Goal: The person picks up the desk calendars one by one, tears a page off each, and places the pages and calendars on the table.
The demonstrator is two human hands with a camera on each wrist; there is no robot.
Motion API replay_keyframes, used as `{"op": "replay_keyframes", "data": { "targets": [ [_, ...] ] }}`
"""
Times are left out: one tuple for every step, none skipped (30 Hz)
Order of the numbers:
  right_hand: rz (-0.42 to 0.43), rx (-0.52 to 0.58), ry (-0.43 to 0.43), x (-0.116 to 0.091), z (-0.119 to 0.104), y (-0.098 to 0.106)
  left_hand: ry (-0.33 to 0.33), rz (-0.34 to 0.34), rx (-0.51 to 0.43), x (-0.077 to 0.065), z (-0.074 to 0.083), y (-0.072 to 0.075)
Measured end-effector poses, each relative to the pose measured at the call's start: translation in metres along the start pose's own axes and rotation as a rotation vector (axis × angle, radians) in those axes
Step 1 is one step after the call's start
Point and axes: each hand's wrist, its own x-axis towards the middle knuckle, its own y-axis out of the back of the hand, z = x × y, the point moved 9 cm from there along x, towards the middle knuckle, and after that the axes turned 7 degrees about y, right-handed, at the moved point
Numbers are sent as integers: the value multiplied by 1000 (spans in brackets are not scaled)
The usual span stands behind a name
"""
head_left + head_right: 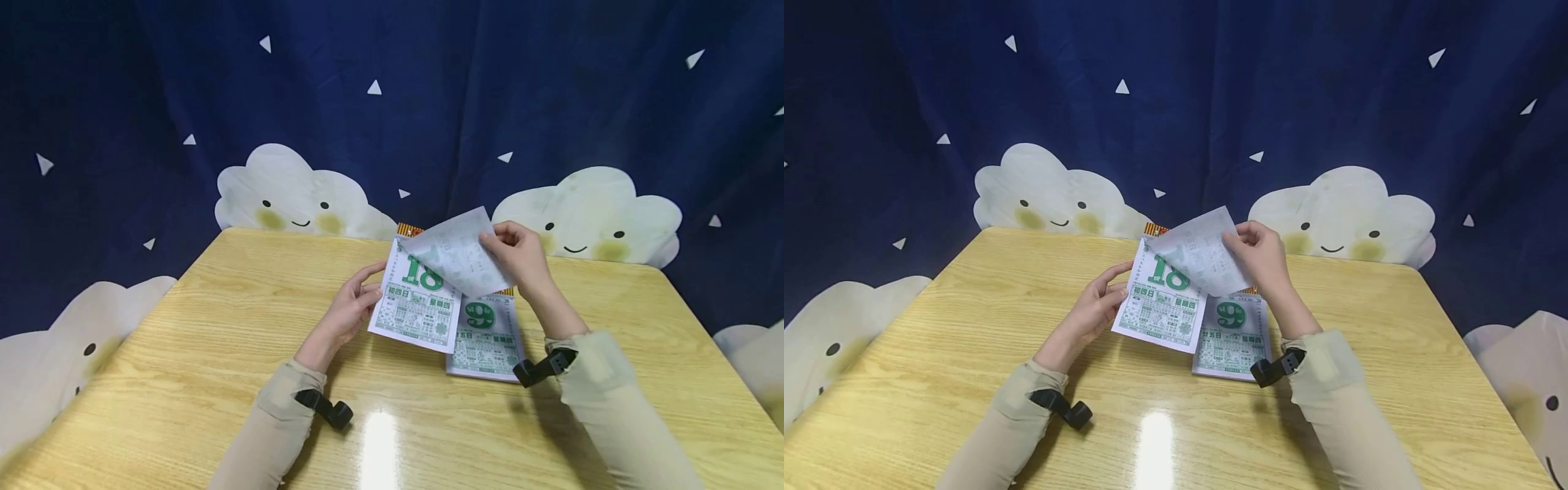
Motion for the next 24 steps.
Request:
{"op": "replay_keyframes", "data": {
  "targets": [
    [0,-1,2,1,0,0,2,-1,0,0,0,0],
    [1,0,4,2,0,0,5,-1,1,0,0,0],
    [4,-2,6,3,-1,1,5,-2,2,0,-1,0],
    [7,-6,8,3,-1,1,4,-1,5,0,0,0],
    [12,-13,7,4,-1,2,4,-1,5,0,0,0],
    [14,-19,7,4,-2,2,4,0,6,0,0,0],
    [19,-25,8,5,-2,2,5,1,6,0,-1,-1],
    [24,-31,8,5,-2,3,5,0,7,0,-1,-1],
    [28,-39,10,6,-3,3,4,-1,10,0,-1,-1],
    [31,-44,12,6,-3,4,4,-1,10,0,-1,-1],
    [35,-47,14,7,-4,5,5,4,6,0,-1,-1],
    [41,-43,17,7,-5,6,8,10,-2,0,-1,-1],
    [47,-43,19,7,-5,6,8,14,-15,0,-1,0],
    [50,-39,20,7,-6,6,9,21,-31,-1,-2,1],
    [55,-34,19,7,-7,6,10,28,-49,-1,-2,2],
    [57,-26,18,6,-7,6,13,37,-74,-1,-2,3],
    [58,-16,14,6,-7,6,16,43,-100,-1,-2,3],
    [60,-8,10,5,-6,5,21,47,-126,-1,-2,2],
    [58,-4,1,4,-5,5,23,52,-148,-1,-2,1],
    [59,1,-11,3,-4,4,25,60,-170,-1,-1,1],
    [58,6,-20,2,-2,3,26,67,-187,-1,-1,0],
    [59,11,-34,1,-1,2,28,77,-205,-1,0,-1],
    [62,18,-48,0,1,2,30,85,-221,0,1,-2],
    [66,25,-59,-1,3,2,31,96,-234,0,2,-2]
  ]
}}
